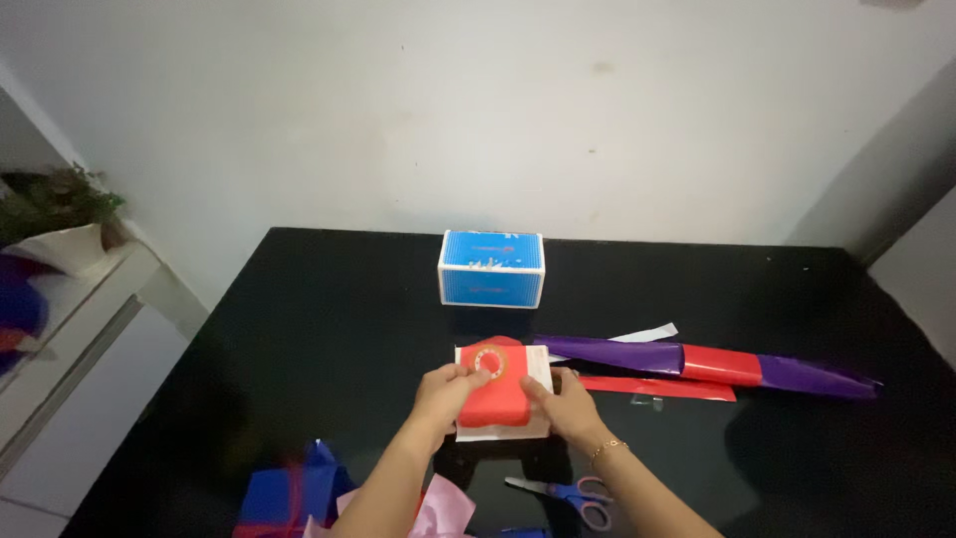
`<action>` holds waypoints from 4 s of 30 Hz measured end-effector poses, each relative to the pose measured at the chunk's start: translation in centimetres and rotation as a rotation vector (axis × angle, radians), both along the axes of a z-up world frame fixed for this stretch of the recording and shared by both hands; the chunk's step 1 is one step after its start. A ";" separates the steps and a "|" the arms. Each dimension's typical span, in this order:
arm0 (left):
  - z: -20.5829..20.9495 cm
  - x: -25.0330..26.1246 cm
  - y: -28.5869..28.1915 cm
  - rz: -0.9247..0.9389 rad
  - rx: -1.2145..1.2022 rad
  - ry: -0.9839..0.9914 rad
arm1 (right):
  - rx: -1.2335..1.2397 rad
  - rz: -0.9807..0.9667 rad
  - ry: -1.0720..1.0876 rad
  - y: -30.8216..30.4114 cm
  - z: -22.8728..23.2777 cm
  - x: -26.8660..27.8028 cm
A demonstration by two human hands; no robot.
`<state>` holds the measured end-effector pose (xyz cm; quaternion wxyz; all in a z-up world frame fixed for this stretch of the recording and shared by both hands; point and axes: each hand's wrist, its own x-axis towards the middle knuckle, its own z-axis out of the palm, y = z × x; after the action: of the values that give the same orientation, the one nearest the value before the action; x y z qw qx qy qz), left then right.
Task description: The person wraps small boxes with blue and red wrapping paper, secures them with clear tape, and ties a ribbon around one box. They use scissors to trim excess paper and tape, then place the finished gifts on the table.
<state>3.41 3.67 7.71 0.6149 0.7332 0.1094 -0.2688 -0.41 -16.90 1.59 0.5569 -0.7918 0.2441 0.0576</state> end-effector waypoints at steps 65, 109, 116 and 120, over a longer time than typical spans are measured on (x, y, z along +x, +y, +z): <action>5.6 -4.5 -1.1 -0.249 -0.242 -0.245 | 0.262 0.180 -0.398 -0.2 10.8 -4.7; 9.8 -3.6 -1.9 -0.176 -0.236 -0.416 | 0.323 0.219 -0.022 -1.7 14.3 -3.7; 11.4 -3.6 -1.6 -0.163 -0.146 -0.445 | -0.035 0.379 0.064 -1.0 18.3 -5.5; 11.2 -3.2 -1.3 -0.137 -0.182 -0.425 | 0.147 0.422 0.034 -0.6 19.1 -4.9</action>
<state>0.18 2.34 18.91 0.6680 0.7207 -0.0970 -0.1582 -5.28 -17.46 20.66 0.5844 -0.7816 0.0775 0.2040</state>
